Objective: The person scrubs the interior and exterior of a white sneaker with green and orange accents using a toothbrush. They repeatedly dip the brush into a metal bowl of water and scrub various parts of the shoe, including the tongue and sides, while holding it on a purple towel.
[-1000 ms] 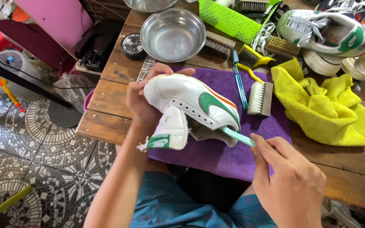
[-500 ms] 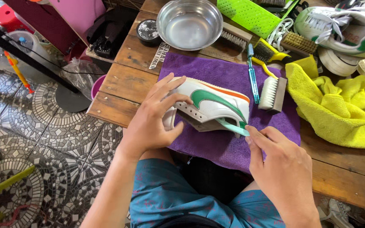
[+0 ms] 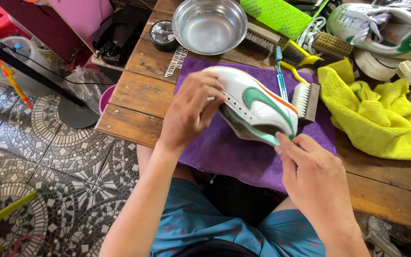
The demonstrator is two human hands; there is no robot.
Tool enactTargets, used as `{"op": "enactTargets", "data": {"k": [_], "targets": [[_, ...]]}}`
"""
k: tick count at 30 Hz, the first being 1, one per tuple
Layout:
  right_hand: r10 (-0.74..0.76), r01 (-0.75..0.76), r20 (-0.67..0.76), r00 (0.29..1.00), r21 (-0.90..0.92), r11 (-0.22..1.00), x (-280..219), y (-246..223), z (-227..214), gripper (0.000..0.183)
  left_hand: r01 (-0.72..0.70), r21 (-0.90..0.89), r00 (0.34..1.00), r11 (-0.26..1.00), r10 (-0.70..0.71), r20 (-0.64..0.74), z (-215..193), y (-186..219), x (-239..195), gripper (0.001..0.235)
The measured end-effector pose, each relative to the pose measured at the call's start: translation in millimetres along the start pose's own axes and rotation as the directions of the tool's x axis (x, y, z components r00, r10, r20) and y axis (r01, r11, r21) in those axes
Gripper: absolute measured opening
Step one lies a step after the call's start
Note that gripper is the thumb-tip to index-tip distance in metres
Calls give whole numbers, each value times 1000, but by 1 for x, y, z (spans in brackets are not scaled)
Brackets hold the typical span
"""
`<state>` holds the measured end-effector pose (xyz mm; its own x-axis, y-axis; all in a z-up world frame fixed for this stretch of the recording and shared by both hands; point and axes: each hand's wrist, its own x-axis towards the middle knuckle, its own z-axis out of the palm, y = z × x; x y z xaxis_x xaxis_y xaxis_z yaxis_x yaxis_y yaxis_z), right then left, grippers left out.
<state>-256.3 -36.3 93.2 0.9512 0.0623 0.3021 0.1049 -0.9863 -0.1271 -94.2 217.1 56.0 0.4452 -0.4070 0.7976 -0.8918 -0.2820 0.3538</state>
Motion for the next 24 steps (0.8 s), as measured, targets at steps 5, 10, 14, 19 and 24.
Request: {"op": "enactTargets", "data": {"k": [5,10,14,19,24], "targets": [[128,-123,53,990,-89,988,6,-1,1,31,96,-133,991,986,-83,104,-5,-11,23,17],[150,-138,107,983,-112,984,8,-9,5,30,185,-105,976,977,-169,139,0,-16,11,38],[87,-79,75,993,-104,991,7,-11,7,39,83,108,995,991,-89,52,11,-32,-4,33],[-1,59,295,956,-188,980,11,-18,10,58,42,199,998,979,-52,44,18,-41,-6,33],[-10,79,427,904,-145,986,23,-23,8,63,122,-32,992,992,-123,-29,24,-42,-9,34]]}}
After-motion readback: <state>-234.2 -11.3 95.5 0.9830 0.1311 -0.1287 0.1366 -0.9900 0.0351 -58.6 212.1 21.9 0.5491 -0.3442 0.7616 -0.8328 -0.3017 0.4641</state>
